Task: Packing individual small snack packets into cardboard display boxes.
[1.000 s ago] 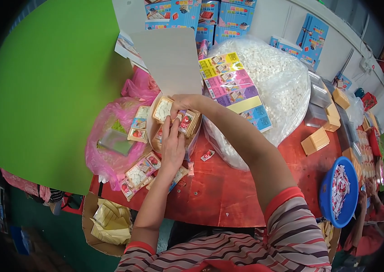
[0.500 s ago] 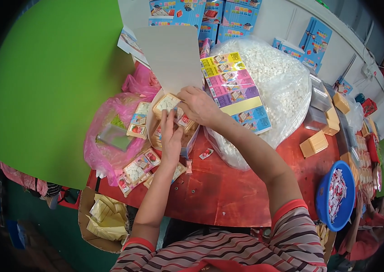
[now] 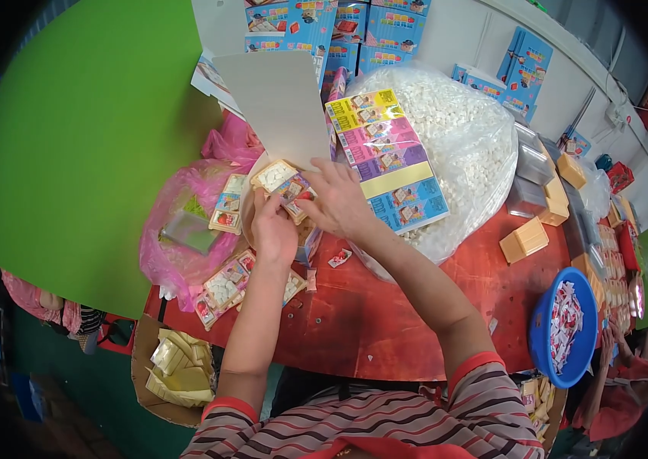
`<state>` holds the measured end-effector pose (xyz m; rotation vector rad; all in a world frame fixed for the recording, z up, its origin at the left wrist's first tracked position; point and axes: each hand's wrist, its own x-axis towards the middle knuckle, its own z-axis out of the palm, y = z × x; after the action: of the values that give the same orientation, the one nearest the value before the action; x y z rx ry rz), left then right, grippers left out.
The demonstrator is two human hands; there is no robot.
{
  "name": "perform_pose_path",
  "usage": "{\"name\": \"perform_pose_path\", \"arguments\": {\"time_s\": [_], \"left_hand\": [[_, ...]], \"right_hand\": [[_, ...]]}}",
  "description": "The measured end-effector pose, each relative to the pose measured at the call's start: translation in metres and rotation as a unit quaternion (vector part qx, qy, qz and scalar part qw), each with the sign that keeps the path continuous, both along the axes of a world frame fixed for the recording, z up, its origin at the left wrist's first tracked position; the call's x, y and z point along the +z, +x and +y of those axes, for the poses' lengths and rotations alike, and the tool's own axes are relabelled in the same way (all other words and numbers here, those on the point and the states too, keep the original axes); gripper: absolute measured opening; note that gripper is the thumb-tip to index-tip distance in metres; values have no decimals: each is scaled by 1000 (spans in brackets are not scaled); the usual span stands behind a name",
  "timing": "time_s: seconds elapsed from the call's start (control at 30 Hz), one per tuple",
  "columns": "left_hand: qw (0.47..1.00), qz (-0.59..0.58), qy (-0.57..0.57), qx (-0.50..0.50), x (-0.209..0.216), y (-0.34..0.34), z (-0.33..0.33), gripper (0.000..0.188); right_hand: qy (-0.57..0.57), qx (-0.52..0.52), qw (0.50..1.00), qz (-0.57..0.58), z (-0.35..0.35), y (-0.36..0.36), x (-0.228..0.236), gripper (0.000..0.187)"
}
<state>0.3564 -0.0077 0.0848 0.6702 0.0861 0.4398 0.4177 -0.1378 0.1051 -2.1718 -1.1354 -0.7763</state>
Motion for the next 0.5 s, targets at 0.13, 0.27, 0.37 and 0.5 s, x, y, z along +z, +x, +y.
{"name": "perform_pose_path", "arguments": {"time_s": [0.13,0.27,0.37,0.5], "left_hand": [[995,-1,-89,-47,-15,9,5,38],[996,60,-53,-30,-17,3,-4,60],[995,78,-57,-14,-22,3,4,34],[996,72,-46,-10,-24,4,16,35]], "right_hand": [[-135,27,990,-9,24,8,1,43],[-164,13,985,-48,28,38,-10,41],[-203,0,978,-58,32,40,-6,40],[-214,15,977,7,28,32,3,53]]}}
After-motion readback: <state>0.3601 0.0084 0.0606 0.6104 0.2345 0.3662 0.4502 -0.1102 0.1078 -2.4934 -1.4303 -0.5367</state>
